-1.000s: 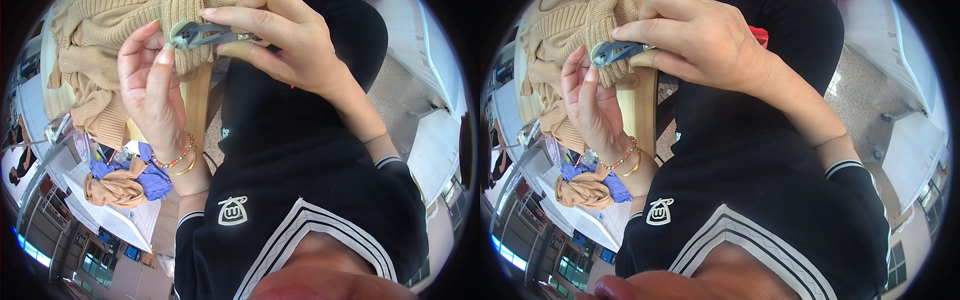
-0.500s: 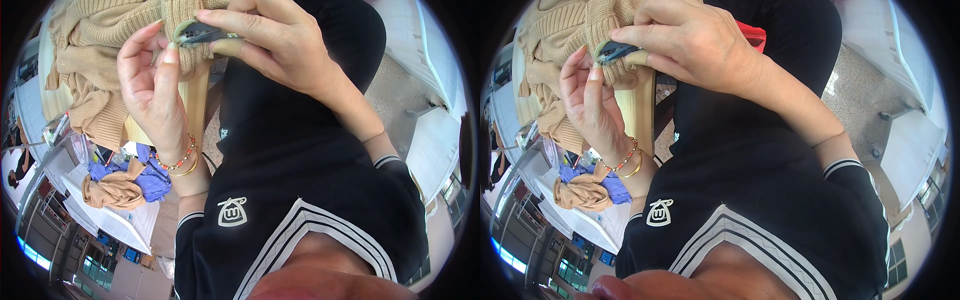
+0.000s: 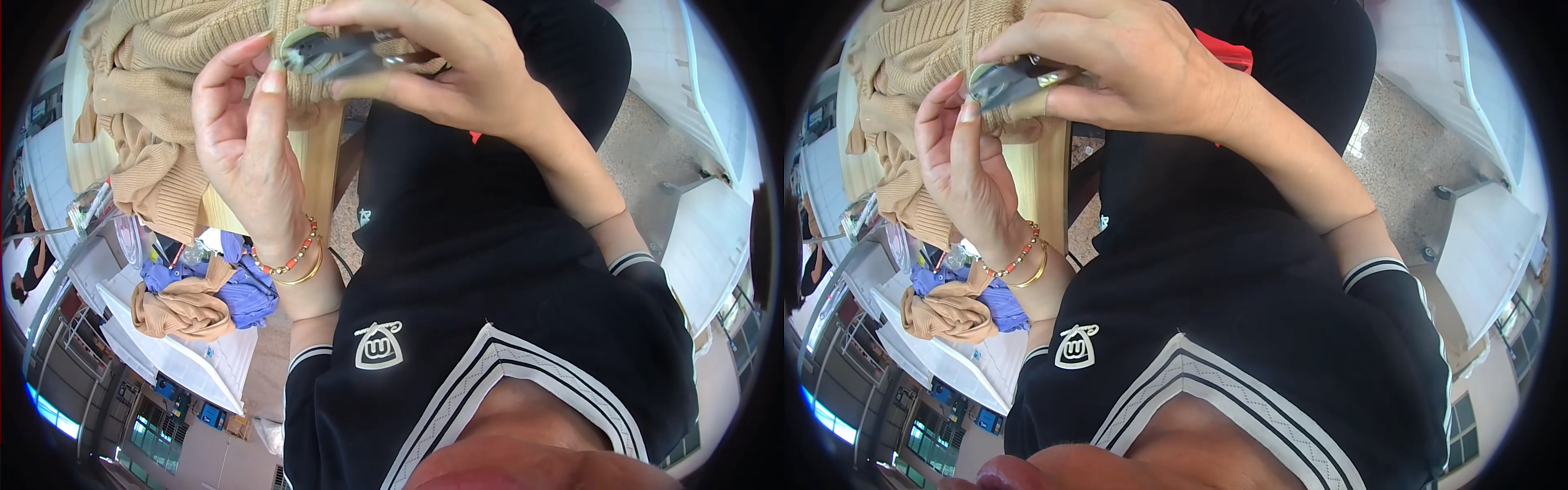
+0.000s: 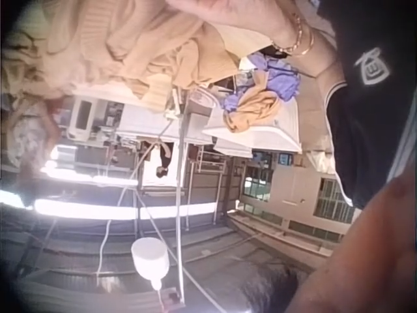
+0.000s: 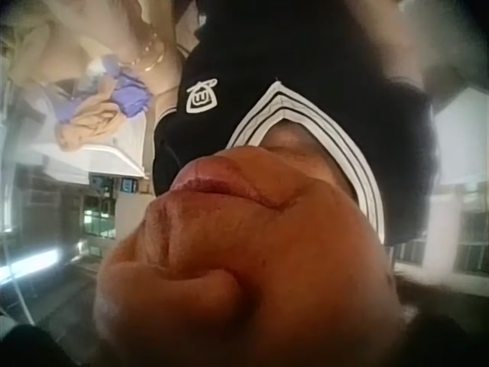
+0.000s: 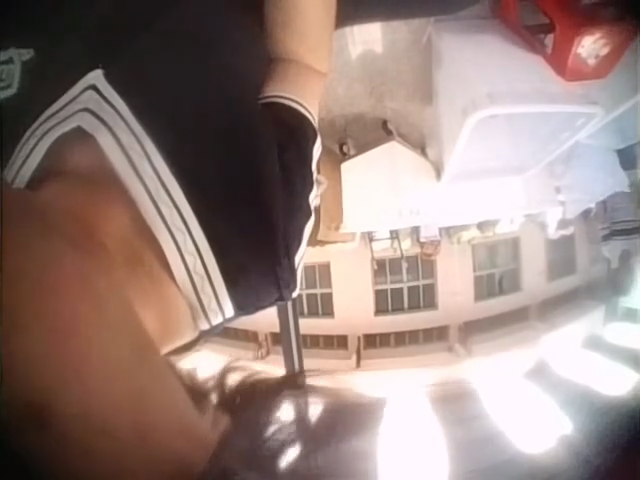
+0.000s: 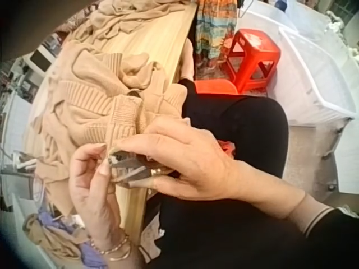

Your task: Trimming loose threads and cleaning a tan cardigan using small thread snips.

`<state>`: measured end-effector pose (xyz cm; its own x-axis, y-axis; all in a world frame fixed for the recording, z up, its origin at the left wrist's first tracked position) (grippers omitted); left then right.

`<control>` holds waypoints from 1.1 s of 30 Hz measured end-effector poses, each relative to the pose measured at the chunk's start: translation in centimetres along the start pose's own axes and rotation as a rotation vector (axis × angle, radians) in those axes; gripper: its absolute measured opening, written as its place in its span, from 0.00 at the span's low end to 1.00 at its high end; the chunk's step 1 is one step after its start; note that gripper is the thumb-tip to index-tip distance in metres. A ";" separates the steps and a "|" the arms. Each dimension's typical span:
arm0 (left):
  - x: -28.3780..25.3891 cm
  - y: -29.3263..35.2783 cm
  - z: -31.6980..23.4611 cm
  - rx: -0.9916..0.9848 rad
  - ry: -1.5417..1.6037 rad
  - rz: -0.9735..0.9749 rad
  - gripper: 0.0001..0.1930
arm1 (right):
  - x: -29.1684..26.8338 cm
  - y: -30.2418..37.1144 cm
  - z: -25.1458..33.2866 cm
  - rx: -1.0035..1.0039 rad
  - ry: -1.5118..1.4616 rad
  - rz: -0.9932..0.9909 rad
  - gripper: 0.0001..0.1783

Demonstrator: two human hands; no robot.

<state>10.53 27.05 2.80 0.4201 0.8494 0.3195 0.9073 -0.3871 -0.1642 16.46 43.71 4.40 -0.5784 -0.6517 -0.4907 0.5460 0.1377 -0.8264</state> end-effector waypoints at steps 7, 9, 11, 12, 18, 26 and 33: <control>-0.2 -0.2 -0.3 -0.021 -0.033 0.009 0.15 | 1.2 -0.3 -0.5 0.110 0.023 0.173 0.25; -0.5 -0.2 -0.1 -0.029 -0.011 -0.013 0.18 | 1.9 -0.4 -0.7 0.262 -0.049 0.275 0.25; -0.7 -0.3 0.2 -0.048 0.007 0.004 0.19 | 1.8 -0.2 -1.1 0.260 -0.195 0.128 0.24; -0.9 -0.3 0.4 -0.066 0.025 0.010 0.20 | 1.5 -0.1 -1.2 0.249 -0.345 -0.016 0.23; -1.5 -0.3 0.5 -0.094 0.036 0.062 0.23 | 2.7 -1.1 0.1 0.171 0.153 0.246 0.19; -0.7 -0.2 0.0 -0.073 -0.123 0.068 0.20 | 3.4 -0.5 -0.5 0.246 -0.038 0.116 0.15; -0.5 1.5 -1.1 0.137 -0.429 -0.061 0.16 | 3.1 -1.1 0.2 0.210 0.113 0.206 0.14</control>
<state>11.71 25.65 3.45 0.2952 0.9522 -0.0789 0.9077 -0.3053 -0.2880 14.20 41.43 3.82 -0.4993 -0.5378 -0.6793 0.7653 0.0938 -0.6368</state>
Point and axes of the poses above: each hand's wrist, its own y-axis away from the middle knuckle, its own x-axis out of the palm, z = x × y, the point moved 5 cm from there along -y, towards the middle knuckle, and after that the axes turned 8 degrees about y, right-handed, at the moved point
